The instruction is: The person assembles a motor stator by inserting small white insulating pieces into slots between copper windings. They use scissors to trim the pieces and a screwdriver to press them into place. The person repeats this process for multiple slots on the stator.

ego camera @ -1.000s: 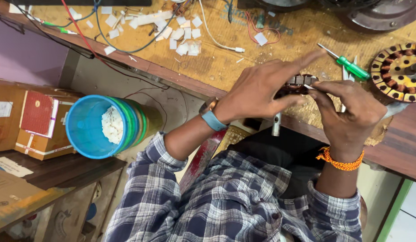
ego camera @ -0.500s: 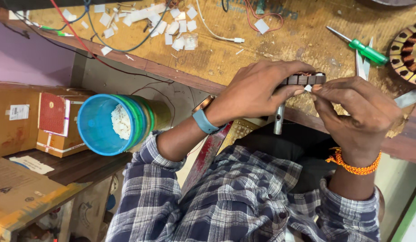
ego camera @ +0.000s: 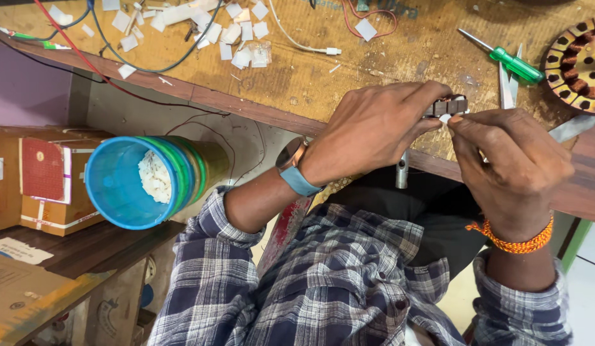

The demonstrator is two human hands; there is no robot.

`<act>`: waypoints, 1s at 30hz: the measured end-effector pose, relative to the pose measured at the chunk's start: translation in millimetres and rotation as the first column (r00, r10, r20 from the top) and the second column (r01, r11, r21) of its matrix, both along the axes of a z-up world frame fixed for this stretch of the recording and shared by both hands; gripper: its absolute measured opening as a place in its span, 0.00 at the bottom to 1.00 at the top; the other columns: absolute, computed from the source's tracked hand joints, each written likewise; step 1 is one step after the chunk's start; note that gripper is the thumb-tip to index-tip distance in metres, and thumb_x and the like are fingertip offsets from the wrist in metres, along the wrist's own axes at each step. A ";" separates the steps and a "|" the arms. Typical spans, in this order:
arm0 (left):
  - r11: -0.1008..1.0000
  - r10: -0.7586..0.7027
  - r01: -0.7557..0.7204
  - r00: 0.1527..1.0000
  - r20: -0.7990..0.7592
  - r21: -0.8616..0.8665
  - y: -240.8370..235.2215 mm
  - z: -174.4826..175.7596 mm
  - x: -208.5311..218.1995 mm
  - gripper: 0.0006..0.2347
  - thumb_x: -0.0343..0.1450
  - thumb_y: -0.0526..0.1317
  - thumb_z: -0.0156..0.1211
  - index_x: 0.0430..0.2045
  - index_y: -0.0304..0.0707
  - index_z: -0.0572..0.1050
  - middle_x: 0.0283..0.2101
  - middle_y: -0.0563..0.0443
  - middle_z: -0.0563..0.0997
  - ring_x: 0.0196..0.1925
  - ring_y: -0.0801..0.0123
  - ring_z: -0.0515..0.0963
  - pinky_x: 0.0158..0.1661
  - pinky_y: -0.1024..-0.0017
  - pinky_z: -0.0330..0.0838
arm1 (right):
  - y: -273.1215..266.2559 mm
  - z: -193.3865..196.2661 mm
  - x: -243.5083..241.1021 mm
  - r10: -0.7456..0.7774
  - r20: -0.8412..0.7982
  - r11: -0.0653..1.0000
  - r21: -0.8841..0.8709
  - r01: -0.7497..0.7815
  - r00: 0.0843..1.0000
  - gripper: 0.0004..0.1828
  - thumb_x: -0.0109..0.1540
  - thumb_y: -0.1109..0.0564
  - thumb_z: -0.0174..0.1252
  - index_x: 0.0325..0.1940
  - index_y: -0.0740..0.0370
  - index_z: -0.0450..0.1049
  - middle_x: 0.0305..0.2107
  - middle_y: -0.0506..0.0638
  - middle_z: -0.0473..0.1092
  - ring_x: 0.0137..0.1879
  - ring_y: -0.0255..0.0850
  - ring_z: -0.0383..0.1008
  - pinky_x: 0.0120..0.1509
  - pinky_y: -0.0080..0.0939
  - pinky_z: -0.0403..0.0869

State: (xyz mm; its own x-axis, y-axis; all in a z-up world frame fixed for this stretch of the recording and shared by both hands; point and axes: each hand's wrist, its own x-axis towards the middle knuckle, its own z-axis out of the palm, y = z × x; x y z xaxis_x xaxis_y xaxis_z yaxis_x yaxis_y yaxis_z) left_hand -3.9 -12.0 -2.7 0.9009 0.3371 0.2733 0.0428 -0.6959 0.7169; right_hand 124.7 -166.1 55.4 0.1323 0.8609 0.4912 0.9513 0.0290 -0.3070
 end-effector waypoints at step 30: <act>0.995 -0.042 0.034 0.995 0.094 0.093 11.8 0.4 4.2 0.14 0.74 0.44 0.60 0.47 0.38 0.66 0.37 0.45 0.81 0.34 0.44 0.82 0.28 0.50 0.70 | 1.7 4.2 -14.4 -0.037 0.173 0.999 0.009 0.035 0.984 0.10 0.65 0.72 0.70 0.48 0.69 0.78 0.39 0.57 0.75 0.46 0.49 0.77 0.48 0.43 0.75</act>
State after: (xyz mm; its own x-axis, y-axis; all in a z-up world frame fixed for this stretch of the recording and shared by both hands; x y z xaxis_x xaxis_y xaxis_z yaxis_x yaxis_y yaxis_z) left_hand 0.3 -0.2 -2.4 0.8810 0.2729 0.3865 -0.0504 -0.7580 0.6502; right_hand 110.3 -164.4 59.6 0.0754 0.8540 0.5148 0.9905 -0.0048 -0.1372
